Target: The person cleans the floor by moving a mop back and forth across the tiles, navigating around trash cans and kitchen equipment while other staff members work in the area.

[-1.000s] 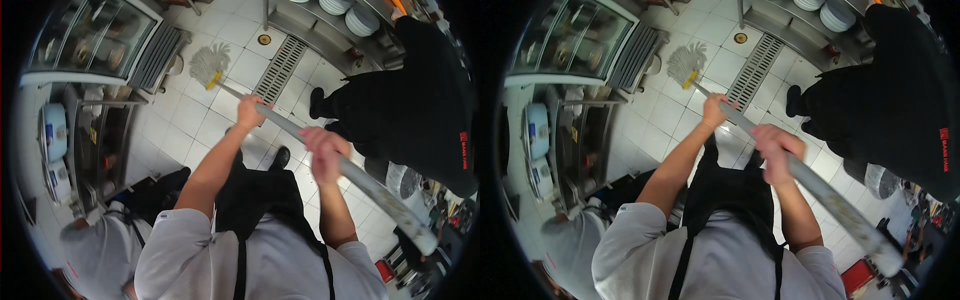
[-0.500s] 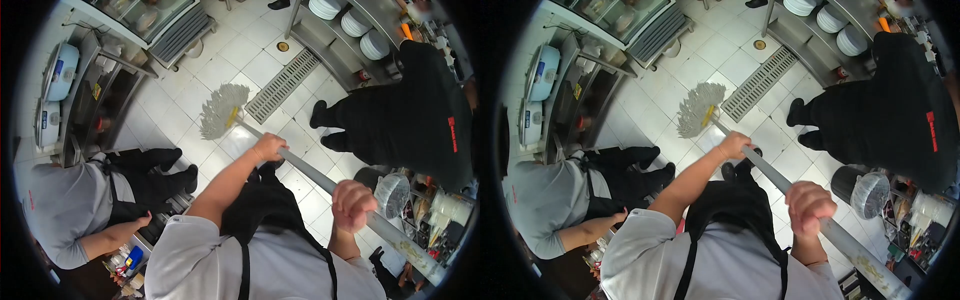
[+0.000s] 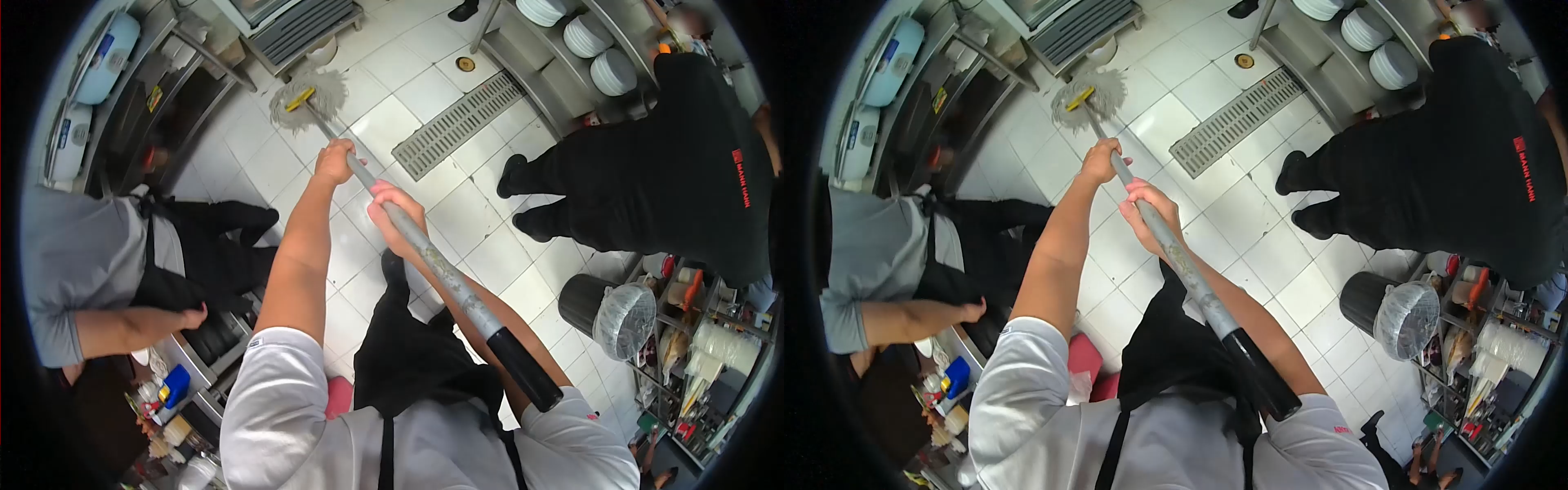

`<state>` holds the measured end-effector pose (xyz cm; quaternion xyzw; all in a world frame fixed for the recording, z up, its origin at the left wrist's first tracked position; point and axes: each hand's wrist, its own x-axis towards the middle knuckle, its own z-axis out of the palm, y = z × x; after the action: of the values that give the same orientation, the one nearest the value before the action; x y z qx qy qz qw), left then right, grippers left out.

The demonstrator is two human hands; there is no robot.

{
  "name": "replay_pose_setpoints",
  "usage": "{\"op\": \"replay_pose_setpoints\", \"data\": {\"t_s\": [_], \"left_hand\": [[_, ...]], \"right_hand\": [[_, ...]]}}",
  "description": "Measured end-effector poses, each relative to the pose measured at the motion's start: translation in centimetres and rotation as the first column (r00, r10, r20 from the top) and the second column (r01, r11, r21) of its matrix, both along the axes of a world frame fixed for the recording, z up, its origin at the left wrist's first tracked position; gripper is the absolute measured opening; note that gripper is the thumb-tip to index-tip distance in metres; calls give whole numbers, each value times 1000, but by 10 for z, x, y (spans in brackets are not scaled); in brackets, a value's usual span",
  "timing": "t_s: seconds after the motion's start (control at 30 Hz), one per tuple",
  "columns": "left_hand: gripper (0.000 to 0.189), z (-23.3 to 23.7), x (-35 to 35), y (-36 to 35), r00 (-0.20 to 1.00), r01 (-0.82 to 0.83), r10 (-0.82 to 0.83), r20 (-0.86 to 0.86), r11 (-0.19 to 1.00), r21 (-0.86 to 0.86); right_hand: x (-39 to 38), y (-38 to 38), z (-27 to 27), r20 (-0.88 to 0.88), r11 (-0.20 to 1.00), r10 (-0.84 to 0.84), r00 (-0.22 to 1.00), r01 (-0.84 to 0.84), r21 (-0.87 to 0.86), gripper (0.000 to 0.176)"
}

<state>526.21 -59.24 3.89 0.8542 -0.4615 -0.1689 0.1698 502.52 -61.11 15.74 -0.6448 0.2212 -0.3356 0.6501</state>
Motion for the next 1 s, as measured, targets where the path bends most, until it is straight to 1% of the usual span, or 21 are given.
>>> {"op": "replay_pose_setpoints", "data": {"t_s": [0.03,0.07,0.13,0.17,0.23,0.27,0.3,0.33,0.37,0.4,0.43,0.47,0.5,0.53,0.6,0.63,0.7,0.83,0.9,0.97,1.0], "left_hand": [[32,6,-15,8,1000,-20,19,13,1000,16],[38,0,-31,15,998,-24,28,54,998,-62],[41,-1,-79,25,994,-69,76,78,993,-91],[42,3,-105,25,991,-87,97,96,990,-109],[44,17,-174,30,971,-195,235,47,889,-414],[43,30,-207,32,966,-226,259,9,859,-459],[43,46,-238,31,961,-250,273,-27,829,-501],[41,64,-265,30,963,-253,267,-48,818,-516],[40,82,-292,32,963,-257,260,-70,809,-529],[41,99,-315,34,972,-224,221,-73,802,-553],[41,112,-331,35,980,-190,183,-72,791,-581],[41,121,-346,38,987,-160,104,-126,776,-610],[41,126,-359,43,984,-131,21,-177,757,-640],[40,128,-368,51,985,-77,-47,-166,744,-664],[39,127,-378,65,973,29,-182,-143,709,-705],[37,125,-379,69,976,20,-170,-139,699,-715],[35,122,-375,74,978,4,-154,-138,680,-733],[31,99,-320,94,993,35,-110,-42,618,-786],[28,77,-276,104,999,34,-50,5,597,-801],[26,63,-228,115,1000,10,-3,10,624,-781],[25,50,-202,121,1000,-11,18,1,639,-769]], "right_hand": [[-13,13,-2,40,999,-40,998,40,-11,9],[-28,20,-6,81,997,-70,994,73,-29,10],[-71,30,0,168,995,-98,981,101,-13,8],[-94,32,12,154,993,-100,983,109,-48,9],[-140,33,42,154,991,-110,982,121,-65,19],[-160,29,59,168,991,-117,979,127,-48,23],[-177,24,80,267,986,-136,954,156,-54,25],[-192,18,105,359,988,-132,924,151,-27,25],[-205,16,130,436,989,-149,888,139,55,29],[-220,6,153,454,995,-93,886,99,10,34],[-233,-2,179,417,995,-79,906,94,-16,36],[-245,-8,203,402,999,-31,915,45,-27,36],[-260,-13,219,430,997,75,900,-77,-12,35],[-272,-16,237,463,980,187,866,-194,-33,33],[-296,-26,272,558,929,341,757,-361,-78,38],[-298,-28,278,548,942,313,776,-329,-72,43],[-289,-18,267,554,978,195,810,-204,-45,44],[-237,15,258,502,971,236,832,-183,-153,42],[-205,33,239,446,958,242,862,-140,-250,41],[-171,45,213,451,951,255,855,-137,-279,40],[-150,49,196,498,942,302,813,-172,-290,37]]}}
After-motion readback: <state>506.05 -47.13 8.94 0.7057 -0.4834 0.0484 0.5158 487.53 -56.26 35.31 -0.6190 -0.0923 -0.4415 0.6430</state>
